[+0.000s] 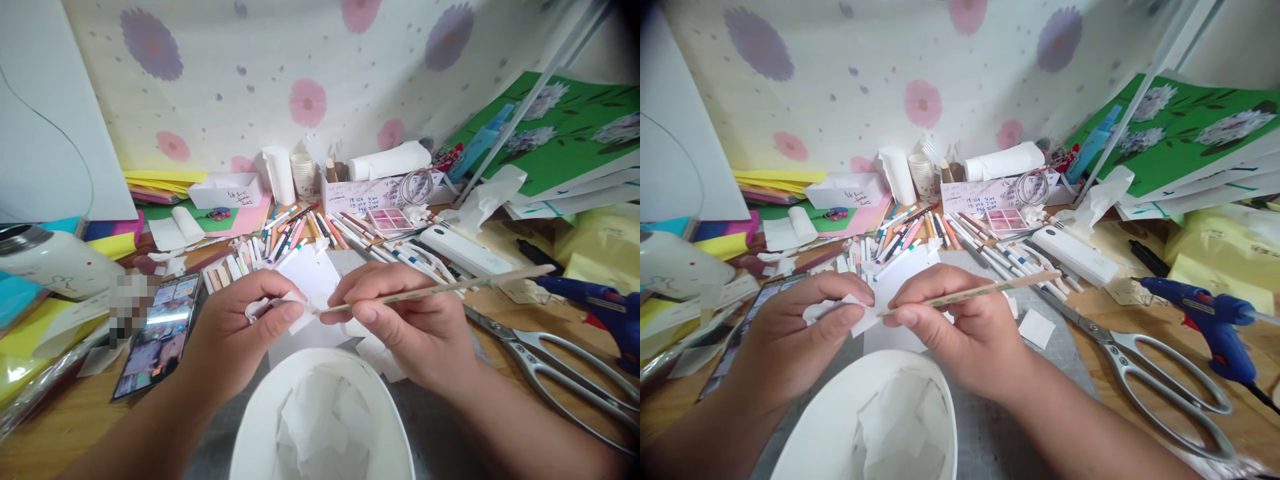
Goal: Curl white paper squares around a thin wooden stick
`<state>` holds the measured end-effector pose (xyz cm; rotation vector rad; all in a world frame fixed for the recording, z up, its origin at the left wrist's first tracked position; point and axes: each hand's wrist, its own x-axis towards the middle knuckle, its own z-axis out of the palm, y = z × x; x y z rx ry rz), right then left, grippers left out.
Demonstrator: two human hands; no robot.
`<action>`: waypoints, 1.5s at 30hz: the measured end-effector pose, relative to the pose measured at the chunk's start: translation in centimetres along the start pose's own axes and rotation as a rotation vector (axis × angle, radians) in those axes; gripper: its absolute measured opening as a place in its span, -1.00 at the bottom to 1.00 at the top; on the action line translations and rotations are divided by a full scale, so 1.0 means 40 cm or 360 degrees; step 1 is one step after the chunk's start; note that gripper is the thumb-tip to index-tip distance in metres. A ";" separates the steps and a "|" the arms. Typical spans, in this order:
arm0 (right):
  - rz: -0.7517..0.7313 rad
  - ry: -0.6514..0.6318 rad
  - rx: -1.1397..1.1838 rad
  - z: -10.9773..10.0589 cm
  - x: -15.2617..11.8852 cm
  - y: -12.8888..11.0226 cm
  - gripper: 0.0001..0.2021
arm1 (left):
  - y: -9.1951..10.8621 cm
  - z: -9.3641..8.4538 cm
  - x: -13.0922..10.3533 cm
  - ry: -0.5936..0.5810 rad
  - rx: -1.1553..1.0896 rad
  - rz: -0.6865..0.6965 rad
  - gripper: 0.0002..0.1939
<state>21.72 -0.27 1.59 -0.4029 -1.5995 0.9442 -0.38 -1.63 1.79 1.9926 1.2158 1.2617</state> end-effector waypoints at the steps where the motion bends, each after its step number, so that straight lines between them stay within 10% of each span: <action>1: -0.0005 0.0001 -0.0002 0.000 0.000 0.001 -0.95 | -0.006 0.000 -0.003 -0.0027 -0.0086 0.0002 -0.89; 12: -0.0028 0.0068 0.0015 -0.002 -0.002 0.005 -0.96 | 0.033 0.016 0.007 0.0103 0.0578 0.0549 -0.76; 45: 0.0001 -0.0027 0.0033 -0.009 0.001 -0.006 -0.95 | 0.032 0.010 0.010 0.0010 0.0324 0.0404 -0.79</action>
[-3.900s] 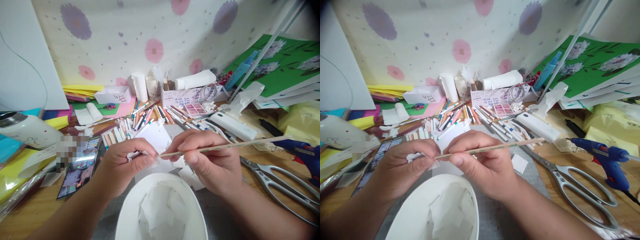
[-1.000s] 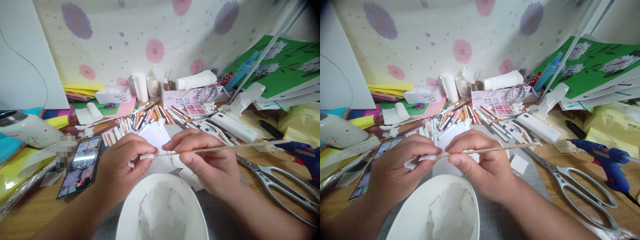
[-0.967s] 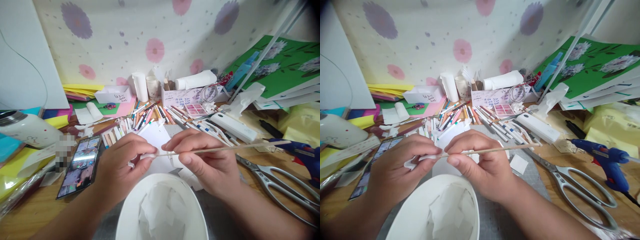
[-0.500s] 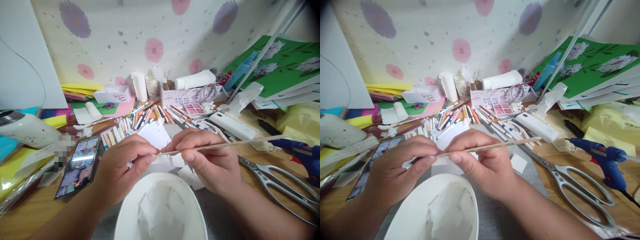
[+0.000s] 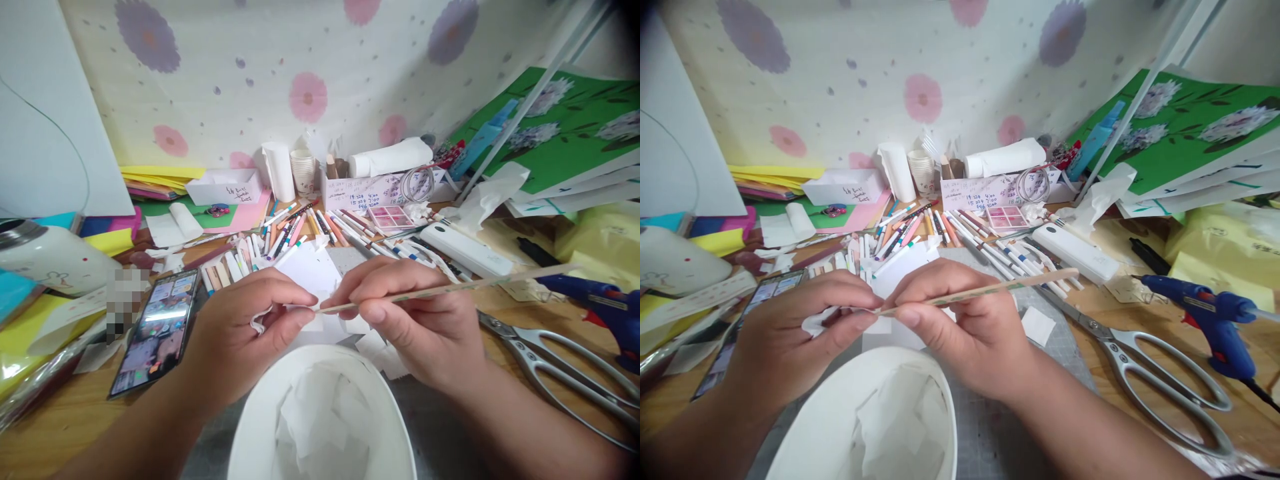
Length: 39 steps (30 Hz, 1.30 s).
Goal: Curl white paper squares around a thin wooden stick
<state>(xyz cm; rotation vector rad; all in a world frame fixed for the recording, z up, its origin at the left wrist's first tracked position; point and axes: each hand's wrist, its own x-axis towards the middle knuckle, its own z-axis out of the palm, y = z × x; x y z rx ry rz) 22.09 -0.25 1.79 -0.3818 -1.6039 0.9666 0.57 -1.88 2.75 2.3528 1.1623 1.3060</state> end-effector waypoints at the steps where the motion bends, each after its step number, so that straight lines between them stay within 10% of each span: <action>1: -0.0005 0.0000 -0.0013 0.000 0.001 0.000 -0.94 | -0.001 -0.001 -0.001 -0.0005 -0.0016 -0.0008 -0.79; 39: -0.0164 0.0008 -0.0078 0.006 -0.007 0.001 -0.95 | -0.001 0.002 -0.005 -0.0010 -0.0199 -0.0102 -0.74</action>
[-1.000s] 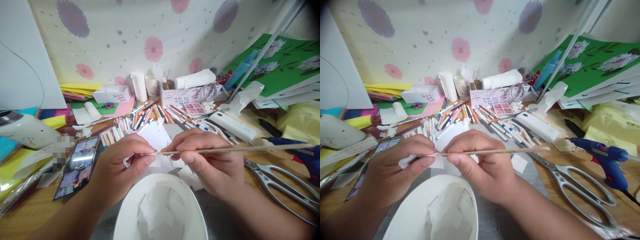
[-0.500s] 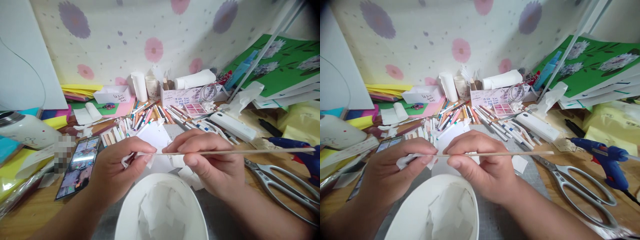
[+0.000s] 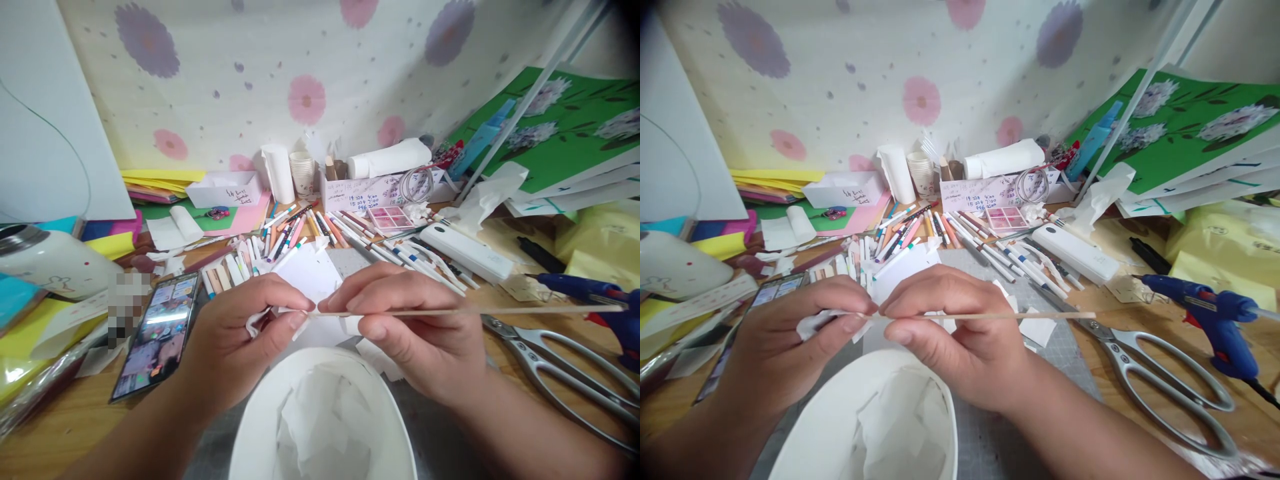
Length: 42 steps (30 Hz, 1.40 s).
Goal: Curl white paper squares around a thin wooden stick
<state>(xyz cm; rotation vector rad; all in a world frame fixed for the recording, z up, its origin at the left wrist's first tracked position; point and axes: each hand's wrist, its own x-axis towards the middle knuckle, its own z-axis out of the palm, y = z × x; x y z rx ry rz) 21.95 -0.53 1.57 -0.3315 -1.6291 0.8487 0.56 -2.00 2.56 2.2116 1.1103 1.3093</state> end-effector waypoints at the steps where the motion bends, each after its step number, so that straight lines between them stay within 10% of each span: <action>1: 0.0013 -0.0008 -0.0008 -0.001 0.001 -0.002 -0.95 | 0.000 -0.001 -0.001 0.0001 -0.0005 -0.0002 -0.75; 42: -0.0020 -0.0004 -0.0145 0.005 0.005 -0.003 -0.90 | -0.005 -0.002 0.008 -0.0071 -0.0040 -0.0065 -0.84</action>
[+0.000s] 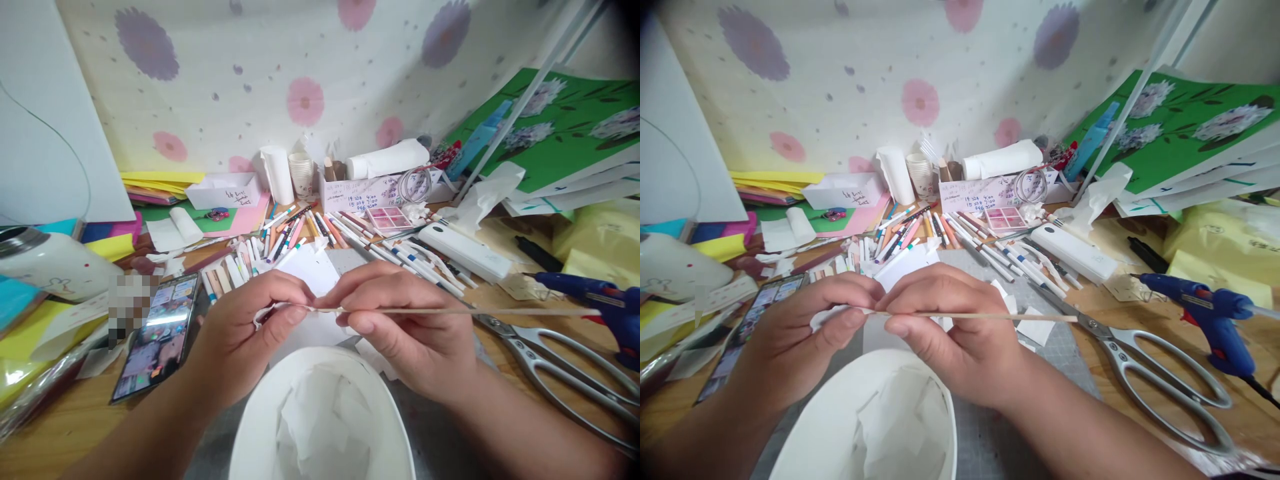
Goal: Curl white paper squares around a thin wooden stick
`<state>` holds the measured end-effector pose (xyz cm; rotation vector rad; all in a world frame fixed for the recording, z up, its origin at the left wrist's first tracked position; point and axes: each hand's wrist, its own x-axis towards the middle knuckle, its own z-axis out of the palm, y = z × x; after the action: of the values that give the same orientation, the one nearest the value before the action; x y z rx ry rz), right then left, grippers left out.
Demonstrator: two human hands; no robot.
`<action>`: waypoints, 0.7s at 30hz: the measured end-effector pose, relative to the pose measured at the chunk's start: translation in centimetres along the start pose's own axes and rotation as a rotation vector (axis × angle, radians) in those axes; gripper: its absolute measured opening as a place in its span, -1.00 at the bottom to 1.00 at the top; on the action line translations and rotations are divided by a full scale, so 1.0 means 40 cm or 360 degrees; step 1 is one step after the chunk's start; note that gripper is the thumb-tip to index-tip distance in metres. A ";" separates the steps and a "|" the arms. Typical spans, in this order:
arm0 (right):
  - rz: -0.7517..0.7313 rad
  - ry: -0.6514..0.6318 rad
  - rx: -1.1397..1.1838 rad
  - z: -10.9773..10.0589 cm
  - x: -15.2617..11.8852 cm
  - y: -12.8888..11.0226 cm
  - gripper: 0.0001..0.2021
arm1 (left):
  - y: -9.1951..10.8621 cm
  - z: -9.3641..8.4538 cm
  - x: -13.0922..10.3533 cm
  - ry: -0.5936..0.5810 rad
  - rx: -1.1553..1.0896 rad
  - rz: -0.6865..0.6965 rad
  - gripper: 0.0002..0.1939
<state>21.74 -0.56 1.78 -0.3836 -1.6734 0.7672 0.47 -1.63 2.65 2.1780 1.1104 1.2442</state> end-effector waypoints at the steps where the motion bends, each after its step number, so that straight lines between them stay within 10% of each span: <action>1: 0.0004 0.0003 0.0002 0.000 0.000 0.000 -0.90 | 0.000 0.001 -0.002 0.0016 -0.0020 0.0002 -0.84; 21: 0.0008 0.0043 0.0131 0.000 -0.006 0.005 -0.92 | 0.010 0.000 -0.010 0.0137 0.0260 0.0231 -0.74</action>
<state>21.76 -0.56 1.48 -0.3393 -1.6107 0.8286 0.55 -2.21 2.70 2.3834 1.1415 1.3639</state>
